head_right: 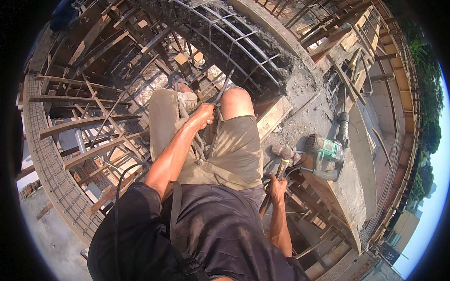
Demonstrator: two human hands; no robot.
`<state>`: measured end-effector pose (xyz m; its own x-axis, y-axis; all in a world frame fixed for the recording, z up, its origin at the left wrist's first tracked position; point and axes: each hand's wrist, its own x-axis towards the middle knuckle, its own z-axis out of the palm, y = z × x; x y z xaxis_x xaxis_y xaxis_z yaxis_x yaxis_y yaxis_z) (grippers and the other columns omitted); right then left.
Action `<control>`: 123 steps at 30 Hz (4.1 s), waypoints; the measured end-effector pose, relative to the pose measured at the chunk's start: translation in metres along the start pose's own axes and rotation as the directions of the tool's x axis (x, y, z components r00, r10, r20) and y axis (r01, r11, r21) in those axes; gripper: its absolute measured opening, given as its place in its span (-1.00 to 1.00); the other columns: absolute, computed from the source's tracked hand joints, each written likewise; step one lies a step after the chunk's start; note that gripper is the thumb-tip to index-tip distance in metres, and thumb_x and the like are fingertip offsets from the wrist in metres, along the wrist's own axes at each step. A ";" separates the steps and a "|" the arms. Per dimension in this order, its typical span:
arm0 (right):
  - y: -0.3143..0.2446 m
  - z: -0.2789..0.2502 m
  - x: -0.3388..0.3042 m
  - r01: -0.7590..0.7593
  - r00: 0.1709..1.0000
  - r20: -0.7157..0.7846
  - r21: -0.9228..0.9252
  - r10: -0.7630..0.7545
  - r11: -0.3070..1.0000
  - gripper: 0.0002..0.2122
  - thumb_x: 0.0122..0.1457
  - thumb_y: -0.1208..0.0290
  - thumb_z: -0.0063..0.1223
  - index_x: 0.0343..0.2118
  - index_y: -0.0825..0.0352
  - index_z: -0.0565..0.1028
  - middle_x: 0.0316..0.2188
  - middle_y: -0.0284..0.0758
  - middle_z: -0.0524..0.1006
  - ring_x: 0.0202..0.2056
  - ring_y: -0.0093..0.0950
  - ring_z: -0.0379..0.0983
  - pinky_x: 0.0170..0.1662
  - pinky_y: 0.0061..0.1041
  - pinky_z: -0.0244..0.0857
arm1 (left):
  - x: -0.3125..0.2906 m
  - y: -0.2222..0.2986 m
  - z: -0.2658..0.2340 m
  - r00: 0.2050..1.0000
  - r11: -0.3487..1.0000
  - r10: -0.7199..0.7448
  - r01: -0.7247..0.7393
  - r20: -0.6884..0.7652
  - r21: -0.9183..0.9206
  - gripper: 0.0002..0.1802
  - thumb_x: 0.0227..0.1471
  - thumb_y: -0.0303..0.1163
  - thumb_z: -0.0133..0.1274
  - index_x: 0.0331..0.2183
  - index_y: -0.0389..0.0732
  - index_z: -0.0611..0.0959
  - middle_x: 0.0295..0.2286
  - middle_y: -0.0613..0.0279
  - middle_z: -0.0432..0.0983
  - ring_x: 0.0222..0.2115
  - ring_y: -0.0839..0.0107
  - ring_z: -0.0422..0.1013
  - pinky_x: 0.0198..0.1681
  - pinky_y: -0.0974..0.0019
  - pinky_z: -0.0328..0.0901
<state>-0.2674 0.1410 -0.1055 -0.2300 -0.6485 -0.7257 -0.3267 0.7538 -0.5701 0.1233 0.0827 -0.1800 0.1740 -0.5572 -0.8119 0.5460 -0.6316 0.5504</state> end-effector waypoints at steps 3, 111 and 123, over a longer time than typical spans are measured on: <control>-0.013 -0.003 -0.006 0.129 0.990 -0.029 -0.187 -0.137 0.974 -0.69 0.12 0.33 0.22 -0.62 0.27 0.33 -0.77 -0.50 0.26 -0.79 -0.59 0.16 -0.71 -0.49 0.05 | 0.015 0.024 0.007 0.995 0.950 -0.053 0.077 0.085 -0.302 -0.84 0.28 -0.41 -0.26 -0.26 -0.26 0.41 -0.58 0.36 0.19 -0.72 0.61 0.07 -0.75 0.50 -0.04; -0.283 0.139 -0.015 0.819 0.573 0.137 -0.054 -0.808 0.571 -0.66 0.25 0.31 0.03 -0.64 0.35 0.33 -0.78 -0.48 0.25 -0.70 -0.66 0.14 -0.63 -0.51 0.05 | 0.097 0.127 0.125 0.762 0.131 0.534 0.353 0.366 -0.926 -0.69 0.35 -0.37 -0.29 -0.15 -0.38 0.48 -0.14 -0.05 0.54 -0.14 0.15 0.55 -0.17 0.28 0.56; -0.344 0.114 -0.132 0.876 0.398 0.016 0.288 -0.917 0.386 -0.70 0.26 0.49 0.04 -0.61 0.24 0.27 -0.80 -0.55 0.16 -0.78 -0.78 -0.03 -0.73 -0.68 -0.18 | 0.089 0.123 0.112 0.801 0.107 0.502 0.317 0.326 -0.942 -0.69 0.35 -0.38 -0.27 -0.17 -0.44 0.47 -0.18 -0.10 0.52 -0.08 0.12 0.50 -0.04 0.10 0.53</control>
<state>-0.0203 -0.0204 0.1422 0.2231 -0.9479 0.2274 -0.0636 -0.2470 -0.9669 0.1138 -0.1052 -0.1629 0.1461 -0.9393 -0.3103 0.8858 0.2639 -0.3817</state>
